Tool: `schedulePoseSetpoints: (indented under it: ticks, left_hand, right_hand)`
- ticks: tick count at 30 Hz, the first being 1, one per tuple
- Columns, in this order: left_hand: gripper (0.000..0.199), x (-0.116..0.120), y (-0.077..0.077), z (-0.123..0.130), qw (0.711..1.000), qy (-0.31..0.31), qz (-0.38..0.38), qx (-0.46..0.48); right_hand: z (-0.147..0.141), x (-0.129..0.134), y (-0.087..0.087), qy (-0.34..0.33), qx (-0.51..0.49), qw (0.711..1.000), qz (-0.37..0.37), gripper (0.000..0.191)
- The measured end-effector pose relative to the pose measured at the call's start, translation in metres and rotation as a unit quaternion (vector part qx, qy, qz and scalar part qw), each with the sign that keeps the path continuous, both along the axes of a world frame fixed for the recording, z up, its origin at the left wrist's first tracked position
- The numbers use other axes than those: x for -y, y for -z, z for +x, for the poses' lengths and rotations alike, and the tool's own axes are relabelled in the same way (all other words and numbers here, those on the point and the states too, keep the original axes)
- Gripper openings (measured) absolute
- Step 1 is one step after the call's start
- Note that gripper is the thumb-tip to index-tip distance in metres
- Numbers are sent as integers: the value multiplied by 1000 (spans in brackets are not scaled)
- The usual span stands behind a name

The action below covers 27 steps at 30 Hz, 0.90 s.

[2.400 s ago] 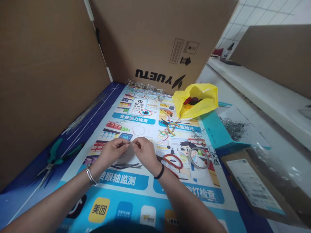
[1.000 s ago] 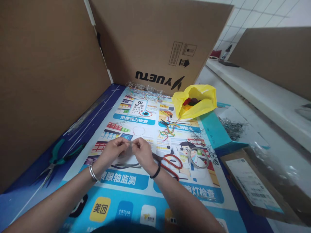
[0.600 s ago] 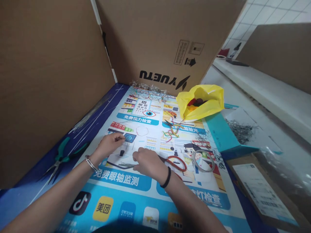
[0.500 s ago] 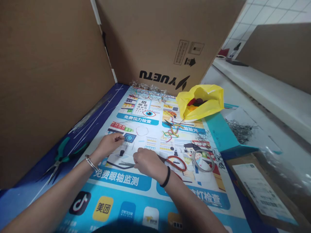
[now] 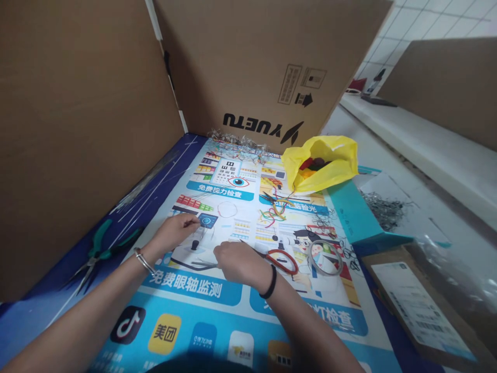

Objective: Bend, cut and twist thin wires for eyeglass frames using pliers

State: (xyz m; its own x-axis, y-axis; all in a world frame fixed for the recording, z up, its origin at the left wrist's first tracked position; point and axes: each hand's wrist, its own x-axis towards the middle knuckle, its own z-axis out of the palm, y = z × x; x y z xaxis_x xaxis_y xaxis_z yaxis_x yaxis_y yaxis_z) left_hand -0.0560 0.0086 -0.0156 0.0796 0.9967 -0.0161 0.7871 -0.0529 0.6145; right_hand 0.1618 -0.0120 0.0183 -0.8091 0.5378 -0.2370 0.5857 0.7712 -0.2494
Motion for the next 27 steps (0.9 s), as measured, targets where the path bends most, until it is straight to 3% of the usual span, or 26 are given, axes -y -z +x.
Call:
schedulePoseSetpoints:
  ticks: [9,13,17,21,23,27]
  left_hand:
    - [21,2,0,-4,998,7,15,-60]
    - [24,5,-4,0,997,4,71,-33]
    - [23,11,-15,10,985,126,106,54]
    - [21,18,-22,20,959,257,116,-9]
    - [22,22,-22,24,946,283,134,-86]
    - [17,28,-23,30,924,279,184,-187]
  right_hand:
    - [2,-11,6,69,-58,995,-48,11]
    - [4,-17,7,90,-113,988,-60,15]
    - [6,-22,7,119,-145,981,-51,19]
    - [6,-23,7,131,-147,980,-36,20]
    - [6,-23,8,136,-141,980,-23,19]
    - [3,-19,6,141,-108,984,9,18]
